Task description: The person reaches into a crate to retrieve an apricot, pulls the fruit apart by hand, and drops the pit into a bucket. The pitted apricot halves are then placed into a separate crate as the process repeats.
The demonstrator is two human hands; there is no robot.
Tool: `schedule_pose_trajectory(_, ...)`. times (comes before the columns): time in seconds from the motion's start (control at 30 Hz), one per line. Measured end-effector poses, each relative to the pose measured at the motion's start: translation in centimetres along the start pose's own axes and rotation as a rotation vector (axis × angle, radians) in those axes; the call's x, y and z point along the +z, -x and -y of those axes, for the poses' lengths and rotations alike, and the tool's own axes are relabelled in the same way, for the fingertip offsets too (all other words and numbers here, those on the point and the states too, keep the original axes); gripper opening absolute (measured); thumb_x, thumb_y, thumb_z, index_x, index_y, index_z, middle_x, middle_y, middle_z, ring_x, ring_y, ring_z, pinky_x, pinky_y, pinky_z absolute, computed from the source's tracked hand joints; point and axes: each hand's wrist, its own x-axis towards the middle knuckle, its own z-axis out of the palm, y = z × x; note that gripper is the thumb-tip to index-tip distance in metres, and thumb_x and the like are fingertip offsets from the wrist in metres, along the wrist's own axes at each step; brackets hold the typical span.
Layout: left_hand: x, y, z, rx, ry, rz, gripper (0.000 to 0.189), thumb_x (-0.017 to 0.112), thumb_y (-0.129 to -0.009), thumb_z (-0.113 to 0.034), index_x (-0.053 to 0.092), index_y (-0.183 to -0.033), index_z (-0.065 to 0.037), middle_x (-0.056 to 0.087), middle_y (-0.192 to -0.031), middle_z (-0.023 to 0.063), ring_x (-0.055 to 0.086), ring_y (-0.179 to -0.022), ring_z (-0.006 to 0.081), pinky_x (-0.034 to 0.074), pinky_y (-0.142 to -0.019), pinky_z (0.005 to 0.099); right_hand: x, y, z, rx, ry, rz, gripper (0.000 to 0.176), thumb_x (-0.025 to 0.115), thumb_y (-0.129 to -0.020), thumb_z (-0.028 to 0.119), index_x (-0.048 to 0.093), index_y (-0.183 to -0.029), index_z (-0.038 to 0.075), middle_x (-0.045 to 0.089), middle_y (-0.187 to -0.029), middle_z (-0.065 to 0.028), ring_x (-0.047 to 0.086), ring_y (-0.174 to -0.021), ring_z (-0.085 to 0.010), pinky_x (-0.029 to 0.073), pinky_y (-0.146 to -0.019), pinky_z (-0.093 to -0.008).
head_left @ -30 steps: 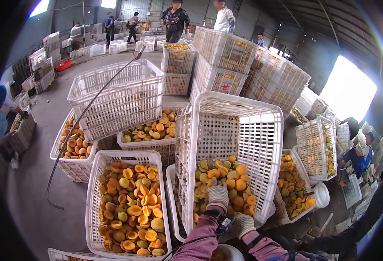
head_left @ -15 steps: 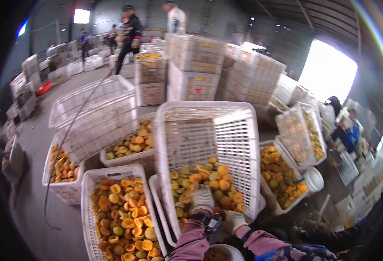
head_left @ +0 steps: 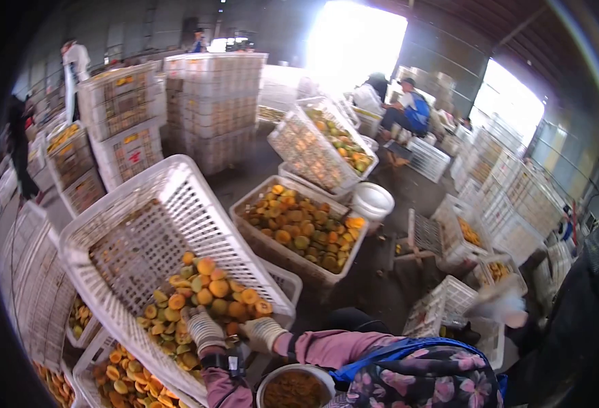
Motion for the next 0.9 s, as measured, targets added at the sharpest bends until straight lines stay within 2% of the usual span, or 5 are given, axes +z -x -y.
schedule_pose_trajectory(0.2, 2.0, 1.6, -0.1, -0.07, 0.149, -0.052, 0.083, 0.072, -0.065, -0.023, 0.032, -0.132, 0.003, 0.045, -0.122, 0.022, 0.04, -0.117, 0.0358, 0.028, -0.104, 0.0404, -1.9, 1.2, 0.6, -0.005, 0.003, 0.021, 0.024, 0.054, -0.073, 0.013, 0.058, -0.095, 0.004, 0.064, -0.081, -0.0187, 0.062, -0.08, -0.0354, 0.048, -0.068, -0.0441)
schedule_pose_trajectory(0.47, 2.3, 3.8, 1.4, 0.029, 0.366, -0.24, 0.031, 0.052, -0.071, -0.005, 0.059, -0.101, 0.0, 0.06, -0.095, 0.0262, 0.057, -0.088, 0.0419, 0.046, -0.076, 0.046, -2.1, 1.7, -0.4, -0.093, -0.186, -0.161, 0.027, 0.059, -0.071, 0.022, 0.061, -0.092, 0.007, 0.063, -0.083, -0.018, 0.062, -0.075, -0.0353, 0.049, -0.065, -0.0446)
schedule_pose_trajectory(0.6, -0.5, 8.3, 0.2, -0.405, 1.729, -0.335, 0.024, 0.049, -0.087, -0.005, 0.054, -0.111, -0.006, 0.061, -0.099, 0.0069, 0.058, -0.089, 0.0186, 0.047, -0.074, 0.0305, -2.0, 4.8, 0.2, -0.235, -0.383, -0.433, 0.023, 0.061, -0.076, 0.023, 0.058, -0.091, 0.006, 0.061, -0.076, -0.0178, 0.06, -0.072, -0.037, 0.048, -0.063, -0.0446)
schedule_pose_trajectory(0.67, 2.8, 9.6, 0.4, -0.05, 1.716, -0.697, 0.022, 0.051, -0.089, -0.015, 0.054, -0.108, -0.004, 0.062, -0.094, 0.0074, 0.058, -0.084, 0.0211, 0.046, -0.077, 0.0298, -1.8, 6.8, 0.6, -0.02, -0.513, -0.206, 0.027, 0.059, -0.081, 0.025, 0.055, -0.099, 0.005, 0.062, -0.082, -0.0185, 0.06, -0.077, -0.0364, 0.048, -0.066, -0.0421)
schedule_pose_trajectory(0.9, -0.6, 15.5, -8.0, -0.275, 2.465, -0.212, 0.035, 0.044, -0.092, -0.034, 0.057, -0.1, -0.003, 0.062, -0.087, 0.0071, 0.058, -0.084, 0.0221, 0.046, -0.08, 0.0306, 0.8, 8.4, 0.4, -0.132, -0.898, 0.068, 0.038, 0.045, -0.093, 0.027, 0.046, -0.118, -0.003, 0.059, -0.098, -0.0221, 0.055, -0.085, -0.034, 0.044, -0.076, -0.0343)
